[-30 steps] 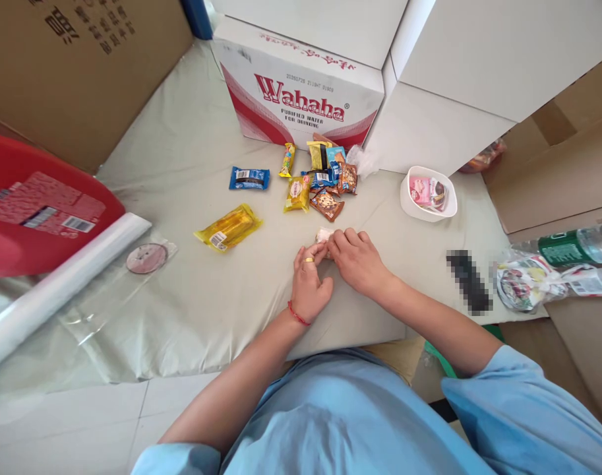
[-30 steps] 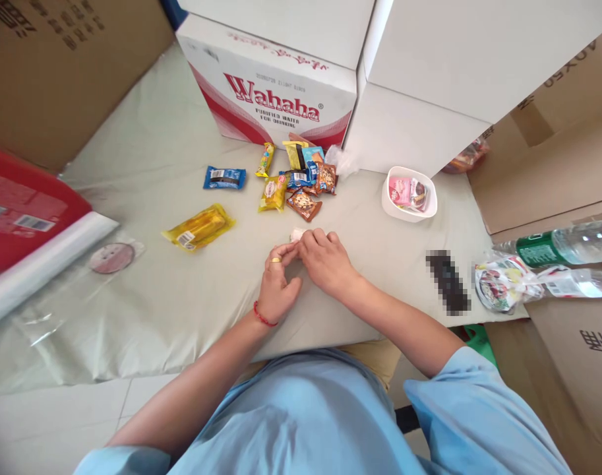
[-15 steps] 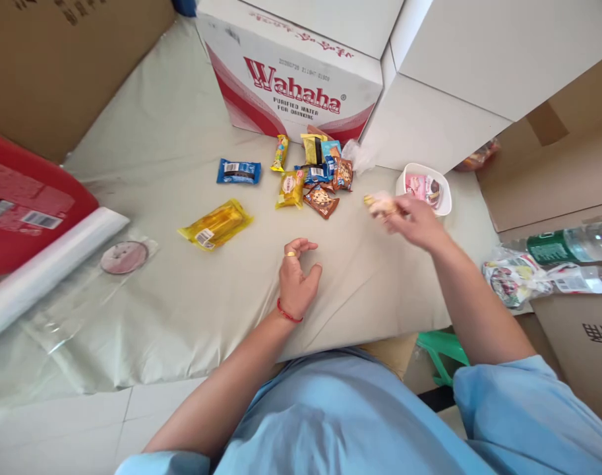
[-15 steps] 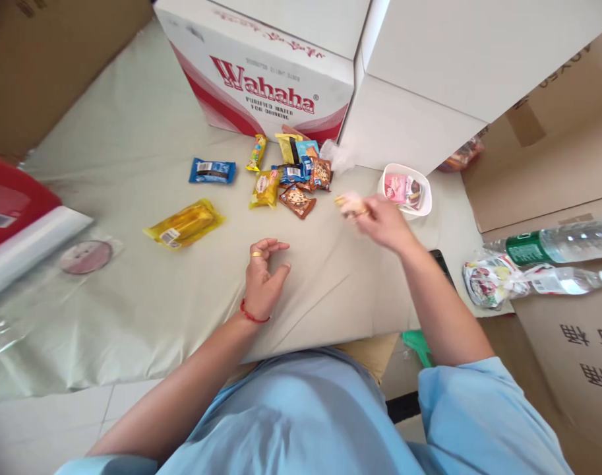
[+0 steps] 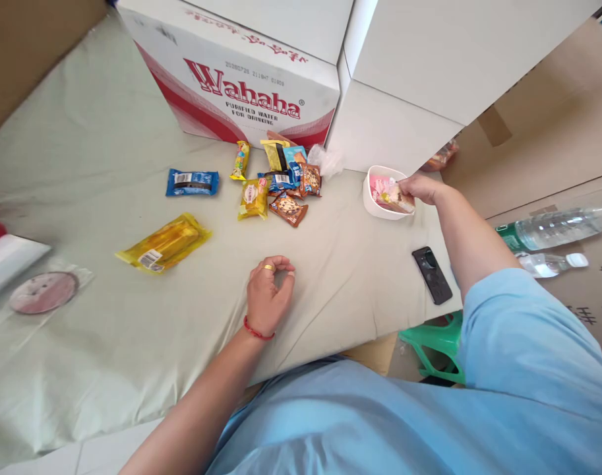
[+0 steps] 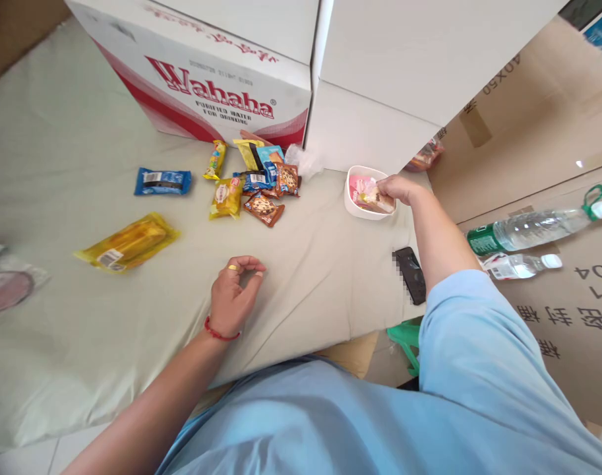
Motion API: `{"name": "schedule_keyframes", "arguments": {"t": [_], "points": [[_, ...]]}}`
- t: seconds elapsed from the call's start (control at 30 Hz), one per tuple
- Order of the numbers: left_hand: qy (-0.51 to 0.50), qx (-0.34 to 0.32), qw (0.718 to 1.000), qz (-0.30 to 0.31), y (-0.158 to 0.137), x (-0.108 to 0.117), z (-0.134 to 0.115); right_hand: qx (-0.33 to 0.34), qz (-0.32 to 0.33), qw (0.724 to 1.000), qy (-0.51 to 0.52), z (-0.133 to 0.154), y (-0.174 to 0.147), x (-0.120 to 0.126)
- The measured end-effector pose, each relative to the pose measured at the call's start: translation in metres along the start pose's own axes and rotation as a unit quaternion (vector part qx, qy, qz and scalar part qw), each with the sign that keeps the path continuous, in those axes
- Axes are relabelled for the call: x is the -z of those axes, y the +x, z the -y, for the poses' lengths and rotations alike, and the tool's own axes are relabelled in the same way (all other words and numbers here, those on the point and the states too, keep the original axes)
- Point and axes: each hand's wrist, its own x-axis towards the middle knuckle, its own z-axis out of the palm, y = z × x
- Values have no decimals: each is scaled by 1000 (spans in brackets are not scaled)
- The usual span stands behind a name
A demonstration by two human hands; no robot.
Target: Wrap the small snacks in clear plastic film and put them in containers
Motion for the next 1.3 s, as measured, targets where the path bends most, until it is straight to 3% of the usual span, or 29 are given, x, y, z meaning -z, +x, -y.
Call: {"name": "schedule_keyframes", "arguments": {"t": [0.13,0.3,0.43,0.53,0.63,0.83,1.03,1.17,1.3], "points": [[23,-9,1000,6,1,-2,1,3,49,993,-107,-4,0,-5],[61,-17,998,13,2,-6,0,49,101,981,-156,-21,-6,-5],[84,-24,996,19,2,-7,-2,116,69,958,-254,-26,-18,-20],[88,-28,996,19,3,-7,-1,150,-28,947,-281,-27,-30,-34],[90,-28,995,23,3,-8,0,135,-92,946,-279,-30,-36,-48],[55,-14,998,-2,3,-9,-2,118,-46,947,-296,-31,-29,-46],[-73,55,996,-8,1,-6,-1,146,-157,948,-237,18,-27,-28],[-86,64,994,0,2,-7,-1,215,-151,945,-195,70,-22,-66],[-54,46,997,13,2,-7,-2,172,-148,951,-211,102,-5,-117]]}}
